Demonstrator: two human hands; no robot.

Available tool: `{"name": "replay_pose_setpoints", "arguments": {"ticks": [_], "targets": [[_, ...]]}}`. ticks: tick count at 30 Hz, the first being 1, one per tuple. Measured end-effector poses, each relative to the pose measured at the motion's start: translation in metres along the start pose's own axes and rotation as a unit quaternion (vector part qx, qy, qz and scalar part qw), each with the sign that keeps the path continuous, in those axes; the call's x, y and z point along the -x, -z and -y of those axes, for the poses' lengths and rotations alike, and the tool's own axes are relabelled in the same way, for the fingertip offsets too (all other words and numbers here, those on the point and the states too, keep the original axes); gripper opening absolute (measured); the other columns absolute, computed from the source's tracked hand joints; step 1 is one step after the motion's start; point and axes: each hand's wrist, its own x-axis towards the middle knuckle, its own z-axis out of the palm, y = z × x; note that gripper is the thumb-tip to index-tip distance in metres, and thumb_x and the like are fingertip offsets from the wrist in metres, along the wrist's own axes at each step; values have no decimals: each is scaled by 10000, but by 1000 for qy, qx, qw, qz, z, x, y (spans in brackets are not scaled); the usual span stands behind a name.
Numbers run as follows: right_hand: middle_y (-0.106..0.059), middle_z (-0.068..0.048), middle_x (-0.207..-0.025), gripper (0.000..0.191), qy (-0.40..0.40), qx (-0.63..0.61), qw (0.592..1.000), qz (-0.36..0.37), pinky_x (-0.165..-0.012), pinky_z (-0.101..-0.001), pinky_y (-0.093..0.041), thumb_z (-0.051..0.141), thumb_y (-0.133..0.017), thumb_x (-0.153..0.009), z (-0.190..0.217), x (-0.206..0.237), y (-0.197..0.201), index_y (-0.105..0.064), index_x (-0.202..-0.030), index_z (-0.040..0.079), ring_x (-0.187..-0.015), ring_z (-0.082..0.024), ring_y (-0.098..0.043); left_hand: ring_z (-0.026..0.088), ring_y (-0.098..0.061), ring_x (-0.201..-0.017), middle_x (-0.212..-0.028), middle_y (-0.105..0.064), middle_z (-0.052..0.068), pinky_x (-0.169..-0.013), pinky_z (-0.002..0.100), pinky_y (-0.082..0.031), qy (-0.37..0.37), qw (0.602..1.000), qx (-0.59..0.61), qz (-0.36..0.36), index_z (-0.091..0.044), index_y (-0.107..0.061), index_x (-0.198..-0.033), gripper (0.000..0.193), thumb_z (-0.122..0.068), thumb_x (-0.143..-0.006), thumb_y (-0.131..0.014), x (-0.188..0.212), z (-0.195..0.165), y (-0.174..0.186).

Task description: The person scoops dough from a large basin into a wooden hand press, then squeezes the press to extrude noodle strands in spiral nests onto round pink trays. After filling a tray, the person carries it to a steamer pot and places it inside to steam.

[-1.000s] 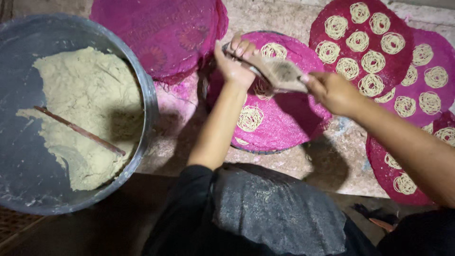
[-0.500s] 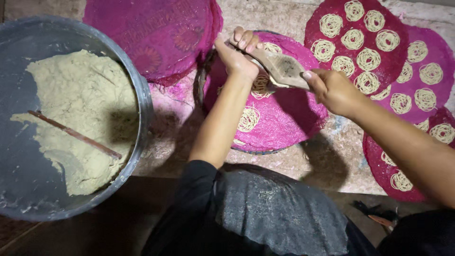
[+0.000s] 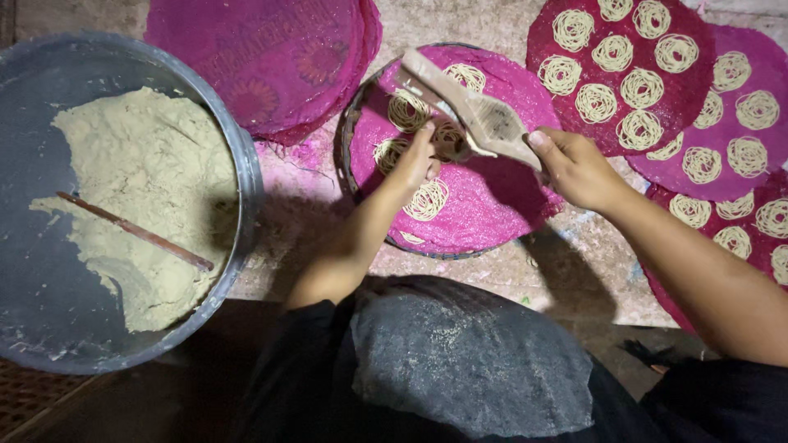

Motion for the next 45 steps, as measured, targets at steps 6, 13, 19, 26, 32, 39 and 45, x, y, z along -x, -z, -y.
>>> {"name": "replay_pose_setpoints", "arguments": {"ticks": [6,13,19,26,32,39,45], "targets": [[-577,-30,-688,488,30,-70,993,-92,-561,-312,-447,434,-391,-1132,-35,-2,-2,-634,-984,36,-599,-130,-547,241,-562,-679,-1012,-603,199,-549,393,-449,-238,852,-464,-44,-88,-299,-1491,517,-353,-1053,-372,13,-25,-19],[-561,-2,-749,441,143,-142,977,-78,-561,-284,-449,461,-559,-1060,-2,29,25,-588,-1063,21,-628,-103,-524,345,-692,-912,-1015,-694,187,-768,467,-553,-432,657,-613,-79,-17,-482,-1316,631,-389,-849,-683,70,-136,-23],[-551,-29,-694,605,455,226,853,-120,-508,-334,-462,635,-651,-941,135,91,44,-613,-1026,37,-587,-182,-580,236,-691,-892,-1009,-712,97,-762,379,-558,-291,755,-546,218,-75,-609,-1216,415,-336,-897,-656,145,-182,-40],[-580,-105,-644,683,731,311,607,-13,-499,-433,-462,738,-581,-820,255,65,23,-590,-795,56,-579,-305,-615,167,-682,-778,-886,-737,58,-679,332,-552,-136,823,-459,305,-70,-702,-1122,308,-281,-905,-646,290,-193,-45],[-664,-125,-721,219,553,134,744,351,-552,-430,-464,277,-594,-947,273,52,-64,-629,-901,66,-609,-276,-652,108,-675,-680,-780,-759,24,-607,291,-547,135,939,-315,12,-66,-782,-1042,256,-234,-911,-638,405,-204,52],[-590,-82,-695,350,696,180,674,169,-544,-431,-475,405,-646,-973,298,18,-96,-660,-995,56,-608,-272,-620,176,-682,-754,-853,-725,87,-659,331,-576,-221,968,-65,-95,-15,-726,-1005,178,-138,-955,-609,452,-138,225],[-610,-12,-891,161,745,431,500,-96,-737,-385,-507,293,-680,-976,353,-2,-114,-660,-1038,146,-902,-215,-638,239,-671,-805,-888,-685,139,-699,382,-554,-54,974,208,65,20,-670,-1029,177,-140,-1011,-595,403,-34,280]]}}
